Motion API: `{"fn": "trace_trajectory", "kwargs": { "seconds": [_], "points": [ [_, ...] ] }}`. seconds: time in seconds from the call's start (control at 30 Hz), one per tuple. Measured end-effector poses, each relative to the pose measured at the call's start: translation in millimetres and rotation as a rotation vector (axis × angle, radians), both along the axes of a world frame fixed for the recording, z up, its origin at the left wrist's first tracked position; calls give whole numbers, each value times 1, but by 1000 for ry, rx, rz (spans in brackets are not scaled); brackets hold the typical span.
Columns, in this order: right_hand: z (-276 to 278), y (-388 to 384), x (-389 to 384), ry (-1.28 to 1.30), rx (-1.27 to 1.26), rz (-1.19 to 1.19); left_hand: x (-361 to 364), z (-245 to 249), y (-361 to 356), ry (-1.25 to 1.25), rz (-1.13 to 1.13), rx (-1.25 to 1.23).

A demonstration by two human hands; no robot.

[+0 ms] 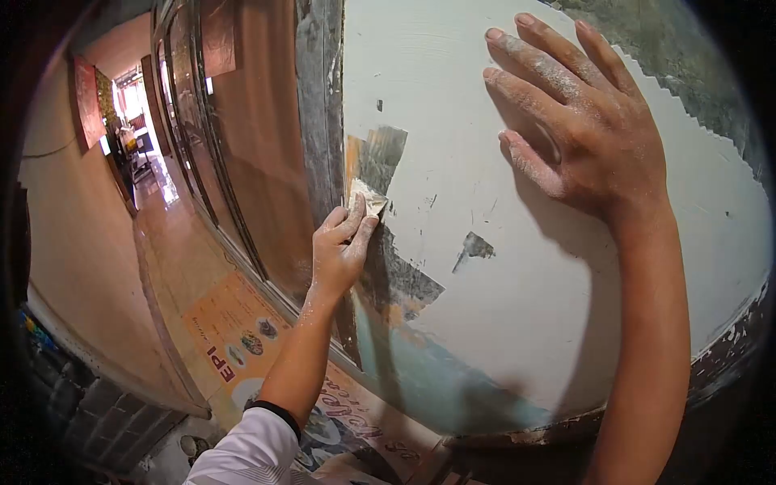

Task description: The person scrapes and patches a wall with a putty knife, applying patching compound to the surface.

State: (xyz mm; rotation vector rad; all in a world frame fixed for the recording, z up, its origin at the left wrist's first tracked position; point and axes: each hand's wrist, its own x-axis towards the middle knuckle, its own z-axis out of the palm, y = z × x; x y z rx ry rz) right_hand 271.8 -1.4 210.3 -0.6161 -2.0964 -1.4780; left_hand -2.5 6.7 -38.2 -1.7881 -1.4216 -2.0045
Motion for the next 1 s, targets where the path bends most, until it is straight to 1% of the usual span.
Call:
{"fn": "trace_trajectory", "kwargs": {
  "seconds": [0.1,0.23,0.33,0.37,0.53,0.63,0.73,0.8,0.87,0.93,1.0],
  "points": [
    [5,-4,-2,-60,24,4,0,2,0,17,12,17],
    [6,-4,-1,-67,23,5,1,6,0,-14,-15,1],
    [2,2,1,-35,18,12,2,10,1,-29,-39,31],
    [1,2,1,-35,18,13,4,13,0,-19,-4,10],
    [0,1,0,-12,3,2,5,25,-3,12,11,8],
    [0,3,0,-8,26,14,8,32,0,-7,-18,51],
    [-1,3,-1,14,38,23,11,39,2,-37,-28,32],
    [-1,3,-1,16,29,12,13,45,0,-38,-11,14],
    [-1,1,-1,11,30,11,14,50,-2,-24,-15,59],
    [0,2,-1,9,29,22,15,55,-3,-17,10,20],
    [-1,3,-1,13,33,28,15,59,-1,10,26,54]
  ]
}}
